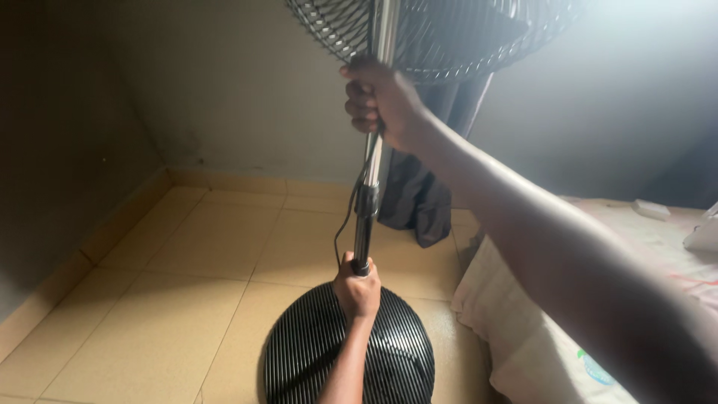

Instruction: The person uses a screwdriver to adjust and tighten screws on a standing fan. They manipulate the fan head and stand, then repeatedly tighten screws on the fan cage.

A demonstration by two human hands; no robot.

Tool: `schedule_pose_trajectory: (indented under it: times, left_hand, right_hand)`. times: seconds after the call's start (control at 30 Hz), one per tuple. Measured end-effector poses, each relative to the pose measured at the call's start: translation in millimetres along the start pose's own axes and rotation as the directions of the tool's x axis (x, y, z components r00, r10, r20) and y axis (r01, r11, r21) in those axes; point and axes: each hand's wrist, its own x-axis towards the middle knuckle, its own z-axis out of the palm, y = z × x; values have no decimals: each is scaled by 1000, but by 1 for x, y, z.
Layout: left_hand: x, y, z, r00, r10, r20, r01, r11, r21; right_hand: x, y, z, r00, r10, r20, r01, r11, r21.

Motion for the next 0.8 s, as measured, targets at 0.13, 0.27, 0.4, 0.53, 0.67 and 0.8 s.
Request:
schedule_pose_trajectory:
  times: [0.13, 0.27, 0.4, 0.53, 0.67, 0.8]
  left_hand:
    - [-3, 5, 1, 999, -11, -46, 11, 1000, -8]
    - [-3, 8, -3, 994, -108, -2, 108, 993, -39]
    - [-2, 11, -3, 997, -74, -36, 73, 997, -19]
    - [-1, 17, -3, 989, -143, -29, 144, 989, 22]
    - [-8, 25, -6, 975, 111, -191, -82, 984, 155]
    - [-7, 26, 1, 959, 129, -252, -91, 984, 156]
  right_hand:
    - [-22, 29, -5, 988, -74, -133, 76, 997, 11]
    - [-78, 86, 17, 881, -339, -331, 298, 939, -170]
    - [-93, 115, 53, 658, -460, -596, -60, 757, -651]
    - [-79, 113, 69, 517, -486, -705, -159, 754, -637]
    - [-73, 111, 64, 529, -380, -759, -195, 816, -545]
    - [-70, 113, 50, 572, -417, -706, -110, 814, -570]
